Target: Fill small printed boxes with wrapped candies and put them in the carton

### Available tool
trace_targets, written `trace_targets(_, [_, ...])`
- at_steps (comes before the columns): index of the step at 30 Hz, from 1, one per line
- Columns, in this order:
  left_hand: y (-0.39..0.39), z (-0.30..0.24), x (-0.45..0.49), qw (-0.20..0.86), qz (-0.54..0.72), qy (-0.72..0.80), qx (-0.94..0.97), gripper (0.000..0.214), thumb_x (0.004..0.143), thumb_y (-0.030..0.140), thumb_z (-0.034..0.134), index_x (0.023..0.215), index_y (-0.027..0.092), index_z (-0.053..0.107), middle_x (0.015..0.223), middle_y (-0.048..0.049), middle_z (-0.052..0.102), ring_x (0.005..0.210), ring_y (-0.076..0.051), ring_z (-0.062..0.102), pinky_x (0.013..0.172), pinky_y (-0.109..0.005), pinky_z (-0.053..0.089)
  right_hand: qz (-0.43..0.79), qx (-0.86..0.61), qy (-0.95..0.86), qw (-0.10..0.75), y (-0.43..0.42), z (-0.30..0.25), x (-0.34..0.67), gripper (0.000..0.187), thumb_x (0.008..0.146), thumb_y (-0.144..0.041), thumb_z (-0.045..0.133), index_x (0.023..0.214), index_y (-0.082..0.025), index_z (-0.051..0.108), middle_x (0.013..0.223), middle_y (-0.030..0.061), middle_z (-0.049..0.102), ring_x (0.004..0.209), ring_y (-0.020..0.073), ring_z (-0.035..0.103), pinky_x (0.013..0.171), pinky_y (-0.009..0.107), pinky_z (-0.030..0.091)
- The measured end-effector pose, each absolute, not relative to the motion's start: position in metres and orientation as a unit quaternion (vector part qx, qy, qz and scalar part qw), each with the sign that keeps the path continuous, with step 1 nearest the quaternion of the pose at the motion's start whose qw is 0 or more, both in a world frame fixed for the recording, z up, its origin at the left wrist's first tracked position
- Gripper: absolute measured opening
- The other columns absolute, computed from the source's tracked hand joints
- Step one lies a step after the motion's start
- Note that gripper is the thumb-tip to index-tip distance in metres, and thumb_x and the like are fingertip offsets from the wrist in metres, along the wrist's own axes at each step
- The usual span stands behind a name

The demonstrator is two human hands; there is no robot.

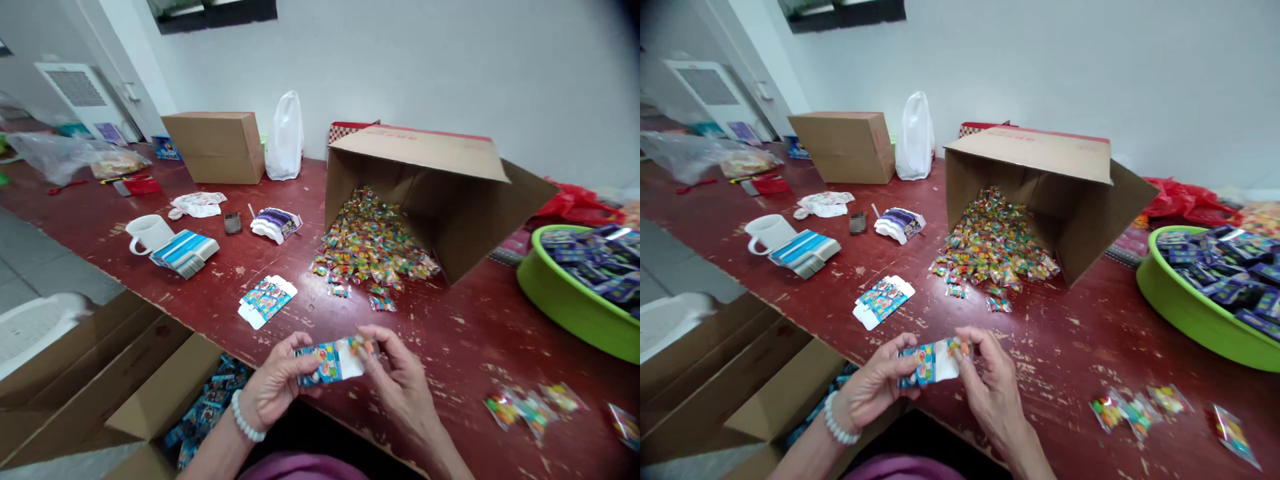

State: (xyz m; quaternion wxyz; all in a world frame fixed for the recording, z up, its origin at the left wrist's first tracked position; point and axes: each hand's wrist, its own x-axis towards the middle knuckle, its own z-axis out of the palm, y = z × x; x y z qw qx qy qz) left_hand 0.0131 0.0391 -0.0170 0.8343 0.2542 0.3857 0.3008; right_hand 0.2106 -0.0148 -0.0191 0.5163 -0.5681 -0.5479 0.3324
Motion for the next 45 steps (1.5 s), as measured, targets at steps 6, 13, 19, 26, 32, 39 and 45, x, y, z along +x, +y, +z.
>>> trace_targets(6, [0.033,-0.009,0.021,0.908,0.124,0.254,0.310,0.044,0.070,0.017,0.077,0.109,0.014,0.058,0.088,-0.0091,0.068,0.068,-0.020,0.071,0.055,-0.024,0.058,0.383,-0.542,-0.613,0.429,-0.014,-0.006,0.221,0.020,0.095,-0.032,0.053,0.112,-0.026,0.061,0.099,0.0039,0.065,0.090,0.0193,0.063,0.078,0.030,0.050])
trace_targets(13, [0.034,-0.009,0.027,0.897,0.148,0.232,0.346,0.039,0.078,0.024,0.072,0.112,0.018,0.052,0.095,-0.0082,0.067,0.061,-0.016,0.070,0.055,-0.024,0.056,0.395,-0.496,-0.698,0.331,-0.014,0.016,0.233,0.024,0.098,-0.029,0.047,0.116,-0.031,0.063,0.109,0.0035,0.060,0.106,0.0190,0.057,0.094,0.033,0.045])
trace_targets(19, [0.031,-0.003,0.034,0.853,0.218,0.274,0.388,0.038,0.080,0.025,0.070,0.112,0.018,0.053,0.090,-0.0031,0.063,0.059,-0.009,0.062,0.054,-0.019,0.051,0.381,-0.517,-0.639,0.423,-0.012,0.009,0.229,0.045,0.095,-0.034,0.053,0.138,-0.036,0.044,0.137,0.0047,0.042,0.120,0.0203,0.050,0.099,0.033,0.044])
trace_targets(26, [0.029,-0.001,0.034,0.821,0.262,0.303,0.406,0.040,0.079,0.023,0.066,0.117,0.018,0.055,0.088,-0.0006,0.058,0.060,-0.008,0.056,0.055,-0.019,0.050,0.321,-0.504,-0.703,0.385,-0.014,0.008,0.214,0.024,0.095,-0.028,0.053,0.115,-0.033,0.065,0.129,0.0061,0.049,0.121,0.0234,0.049,0.102,0.040,0.042])
trace_targets(32, [0.032,0.004,0.034,0.783,0.282,0.331,0.445,0.038,0.080,0.031,0.064,0.114,0.017,0.056,0.088,-0.0012,0.057,0.062,-0.009,0.053,0.057,-0.021,0.049,0.286,-0.545,-0.646,0.450,-0.013,0.007,0.211,0.036,0.091,-0.028,0.058,0.126,-0.033,0.054,0.135,0.0072,0.045,0.124,0.0246,0.048,0.102,0.043,0.043])
trace_targets(39, [0.031,0.009,0.029,0.709,0.258,0.372,0.540,0.032,0.078,0.025,0.062,0.108,0.015,0.058,0.081,0.0004,0.054,0.065,-0.010,0.049,0.059,-0.021,0.046,0.304,-0.538,-0.687,0.384,-0.012,0.011,0.206,0.020,0.092,-0.027,0.056,0.111,-0.030,0.063,0.131,0.0071,0.049,0.122,0.0248,0.050,0.102,0.044,0.042])
trace_targets(45, [0.031,0.012,0.030,0.641,0.254,0.385,0.613,0.032,0.075,0.018,0.057,0.107,0.015,0.061,0.081,0.0006,0.055,0.068,-0.012,0.048,0.065,-0.024,0.044,0.291,-0.539,-0.683,0.399,-0.009,0.010,0.206,0.017,0.092,-0.028,0.056,0.107,-0.030,0.065,0.130,0.0067,0.050,0.121,0.0243,0.050,0.101,0.043,0.043])
